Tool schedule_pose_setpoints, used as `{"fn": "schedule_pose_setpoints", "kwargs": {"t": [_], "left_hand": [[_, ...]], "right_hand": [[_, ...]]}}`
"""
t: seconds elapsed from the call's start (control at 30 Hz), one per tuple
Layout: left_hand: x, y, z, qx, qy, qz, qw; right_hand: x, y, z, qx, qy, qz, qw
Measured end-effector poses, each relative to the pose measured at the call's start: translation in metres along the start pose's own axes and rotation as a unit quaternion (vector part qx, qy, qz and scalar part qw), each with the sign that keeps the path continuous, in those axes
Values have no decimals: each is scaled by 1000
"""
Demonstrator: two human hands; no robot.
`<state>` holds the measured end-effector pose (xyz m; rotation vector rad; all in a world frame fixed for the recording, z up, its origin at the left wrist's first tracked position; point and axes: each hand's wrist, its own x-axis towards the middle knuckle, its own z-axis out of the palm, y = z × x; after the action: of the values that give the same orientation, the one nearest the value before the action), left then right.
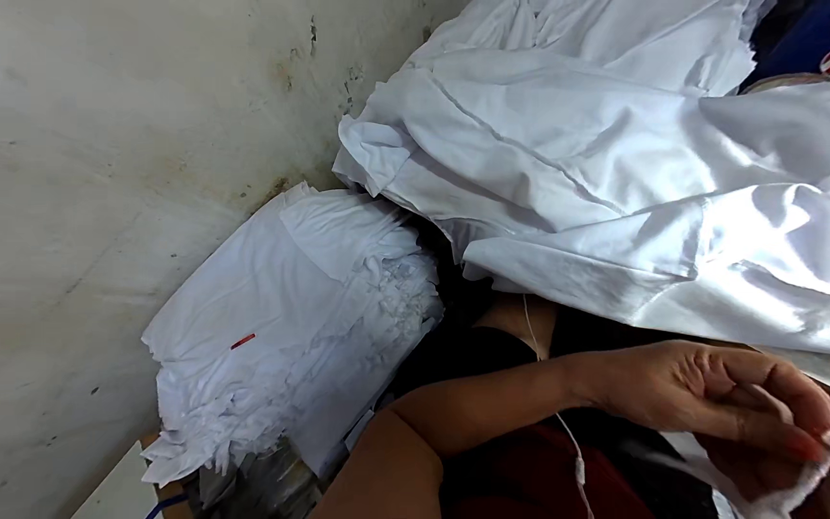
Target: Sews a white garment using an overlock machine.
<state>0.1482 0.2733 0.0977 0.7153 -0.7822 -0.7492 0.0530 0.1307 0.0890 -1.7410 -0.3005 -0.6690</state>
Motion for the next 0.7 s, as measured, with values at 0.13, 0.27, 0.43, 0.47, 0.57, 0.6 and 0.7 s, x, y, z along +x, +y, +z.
{"fn": "schedule_pose_setpoints", "kwargs": {"t": [0.13, 0.27, 0.43, 0.47, 0.57, 0.6, 0.7], "left_hand": [[0, 1, -5, 33, -49, 3, 998], [-1, -4, -10, 24, -60, -3, 998], [0, -8, -16, 23, -85, -16, 996], [0, -9, -17, 17, -84, -23, 996], [0, -12, -19, -9, -78, -40, 996], [0, -12, -19, -14, -76, -43, 996], [1, -15, -21, -7, -64, -43, 997]], "right_hand": [[1, -8, 7, 80, -17, 42, 996], [-1, -5, 10, 137, -22, 58, 989], [-4, 2, 10, 176, -8, 79, 981], [-4, 3, 9, 171, -10, 81, 982], [-6, 6, 8, 172, -16, 81, 982], [-6, 7, 7, 169, -18, 80, 982], [-7, 11, 9, 93, -4, 53, 994]]}}
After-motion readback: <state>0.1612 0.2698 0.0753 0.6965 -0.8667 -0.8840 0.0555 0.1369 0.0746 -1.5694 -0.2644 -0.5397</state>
